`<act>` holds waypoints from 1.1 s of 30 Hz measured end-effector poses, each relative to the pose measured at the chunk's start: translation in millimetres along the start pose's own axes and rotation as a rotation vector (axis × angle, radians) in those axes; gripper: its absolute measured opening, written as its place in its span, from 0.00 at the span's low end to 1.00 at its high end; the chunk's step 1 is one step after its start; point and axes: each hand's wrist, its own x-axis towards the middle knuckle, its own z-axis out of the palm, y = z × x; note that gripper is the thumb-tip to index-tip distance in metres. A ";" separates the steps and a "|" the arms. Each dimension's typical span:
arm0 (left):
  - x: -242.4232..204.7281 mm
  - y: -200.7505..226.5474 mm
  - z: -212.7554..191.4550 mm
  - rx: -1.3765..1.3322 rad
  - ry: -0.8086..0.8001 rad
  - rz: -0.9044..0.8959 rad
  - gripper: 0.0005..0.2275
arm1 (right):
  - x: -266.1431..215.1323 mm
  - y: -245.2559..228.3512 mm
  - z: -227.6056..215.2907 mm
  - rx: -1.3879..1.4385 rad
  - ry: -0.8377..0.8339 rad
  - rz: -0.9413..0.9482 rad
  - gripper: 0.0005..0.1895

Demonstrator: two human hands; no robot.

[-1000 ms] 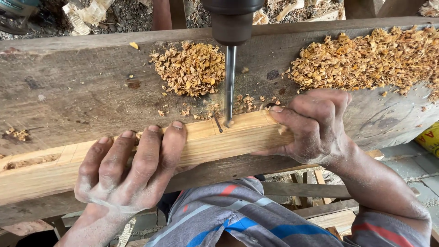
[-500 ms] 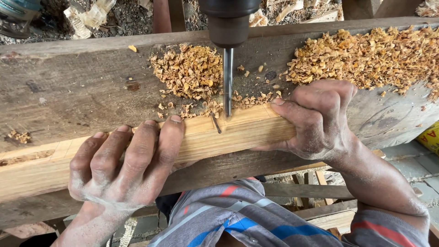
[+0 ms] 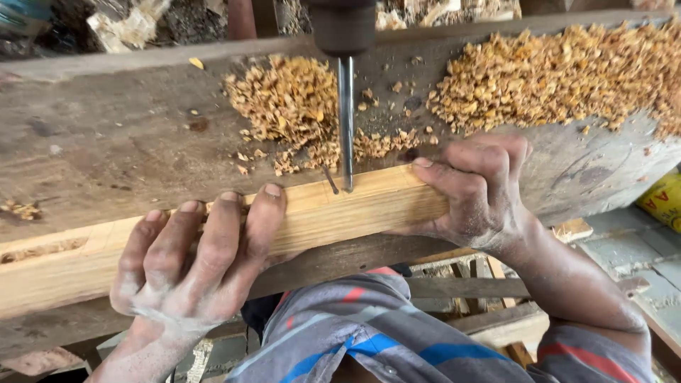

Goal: The person uses a metal square to mark a wooden plank, then positions it under a drill press to drill multiple holes along the marked line. They repeatedly reposition the plank to drill a series of holes, creating a pattern of holes along the wood's length.

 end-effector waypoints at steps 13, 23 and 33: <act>-44.5 -3.3 11.6 -0.134 0.120 0.071 0.02 | -24.9 -0.9 -0.1 0.225 0.029 -0.033 0.19; -34.8 -17.3 10.8 -0.115 0.064 0.057 0.02 | -9.7 -1.2 0.4 0.233 0.031 -0.008 0.16; -20.3 -11.5 2.4 -0.092 0.002 0.023 0.02 | -3.7 4.1 -8.2 0.221 0.080 -0.002 0.14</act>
